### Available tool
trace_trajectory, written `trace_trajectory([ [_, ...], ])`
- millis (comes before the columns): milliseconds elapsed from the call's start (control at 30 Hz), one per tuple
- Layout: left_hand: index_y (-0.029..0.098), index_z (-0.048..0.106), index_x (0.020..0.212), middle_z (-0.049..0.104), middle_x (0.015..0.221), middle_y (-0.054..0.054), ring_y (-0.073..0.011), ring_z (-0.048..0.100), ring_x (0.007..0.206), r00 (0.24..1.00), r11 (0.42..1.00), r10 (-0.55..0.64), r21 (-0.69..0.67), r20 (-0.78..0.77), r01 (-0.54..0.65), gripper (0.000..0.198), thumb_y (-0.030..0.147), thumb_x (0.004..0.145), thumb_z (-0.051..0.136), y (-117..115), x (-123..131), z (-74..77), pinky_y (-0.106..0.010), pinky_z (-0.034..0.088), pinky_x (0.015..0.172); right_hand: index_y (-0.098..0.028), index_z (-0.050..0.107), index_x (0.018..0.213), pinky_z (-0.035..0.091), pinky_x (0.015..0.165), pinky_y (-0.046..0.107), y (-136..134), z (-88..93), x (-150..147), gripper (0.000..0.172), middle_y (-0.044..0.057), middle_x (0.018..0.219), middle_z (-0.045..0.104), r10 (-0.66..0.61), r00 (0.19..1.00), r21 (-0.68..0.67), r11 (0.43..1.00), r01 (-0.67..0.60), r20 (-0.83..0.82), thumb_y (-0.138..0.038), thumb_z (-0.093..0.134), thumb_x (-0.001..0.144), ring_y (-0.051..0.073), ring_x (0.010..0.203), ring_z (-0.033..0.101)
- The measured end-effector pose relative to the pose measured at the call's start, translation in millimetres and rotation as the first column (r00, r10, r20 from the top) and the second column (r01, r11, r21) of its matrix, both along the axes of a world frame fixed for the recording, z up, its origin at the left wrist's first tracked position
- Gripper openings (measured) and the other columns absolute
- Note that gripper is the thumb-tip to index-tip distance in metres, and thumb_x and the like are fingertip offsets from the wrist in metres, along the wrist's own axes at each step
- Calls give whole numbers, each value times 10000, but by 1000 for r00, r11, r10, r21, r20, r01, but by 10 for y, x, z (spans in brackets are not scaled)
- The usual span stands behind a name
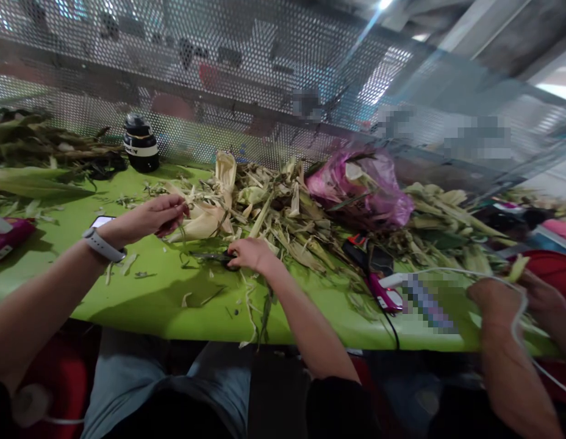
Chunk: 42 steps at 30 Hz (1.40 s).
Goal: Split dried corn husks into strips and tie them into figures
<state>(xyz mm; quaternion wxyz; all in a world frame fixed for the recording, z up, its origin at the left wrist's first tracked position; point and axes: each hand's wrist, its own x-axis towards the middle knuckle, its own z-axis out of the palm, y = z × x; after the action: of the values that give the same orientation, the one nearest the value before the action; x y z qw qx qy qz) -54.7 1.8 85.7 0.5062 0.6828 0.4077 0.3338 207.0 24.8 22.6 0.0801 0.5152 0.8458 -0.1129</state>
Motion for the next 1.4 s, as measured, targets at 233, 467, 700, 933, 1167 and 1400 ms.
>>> trace_trajectory([
  [233,168,523,868,497,574,40,-56,432,432,991,994,10,-108,137,5,168,314,947,501,105,158,-277,-154,308,402,-194,584,1195,467,604,230,-217,166,-228,446,56,1007,688,-261,536,-356,931,-81,-803,-393,676,806,125,748,647],
  [467,170,524,858,523,578,37,-53,439,427,987,978,75,-204,145,-44,147,296,934,521,183,279,-466,-154,318,420,-159,637,833,441,476,184,-87,49,-537,393,-44,684,603,-433,302,-496,850,-175,-849,-465,798,645,40,485,492],
  [700,184,512,852,504,620,36,-53,420,458,991,961,-8,-274,137,45,201,367,935,513,251,150,-658,-153,282,425,-180,613,748,298,353,192,63,-39,-374,413,-95,447,431,-501,147,-517,850,-101,-853,-567,740,683,43,343,370],
  [933,165,572,843,483,666,22,-61,402,512,991,942,-95,-312,91,119,244,399,911,558,226,55,-573,-171,287,443,-196,571,754,226,359,177,154,-90,-295,320,-111,443,360,-539,-83,-533,842,-84,-838,-427,777,677,27,353,277],
  [1167,127,620,856,513,682,14,-58,431,527,976,940,114,-339,188,-44,205,332,869,615,251,78,-654,-171,349,490,-176,584,745,179,363,175,72,-69,-291,290,-134,398,291,-550,-80,-540,833,-119,-831,-432,722,744,14,324,195],
  [1400,133,608,777,528,621,17,-75,464,534,979,982,173,-96,111,-163,262,379,866,589,247,130,-707,-194,390,541,-150,679,937,134,372,208,-161,32,-305,320,-113,431,326,-427,273,-493,832,-254,-862,-451,665,830,30,354,230],
])
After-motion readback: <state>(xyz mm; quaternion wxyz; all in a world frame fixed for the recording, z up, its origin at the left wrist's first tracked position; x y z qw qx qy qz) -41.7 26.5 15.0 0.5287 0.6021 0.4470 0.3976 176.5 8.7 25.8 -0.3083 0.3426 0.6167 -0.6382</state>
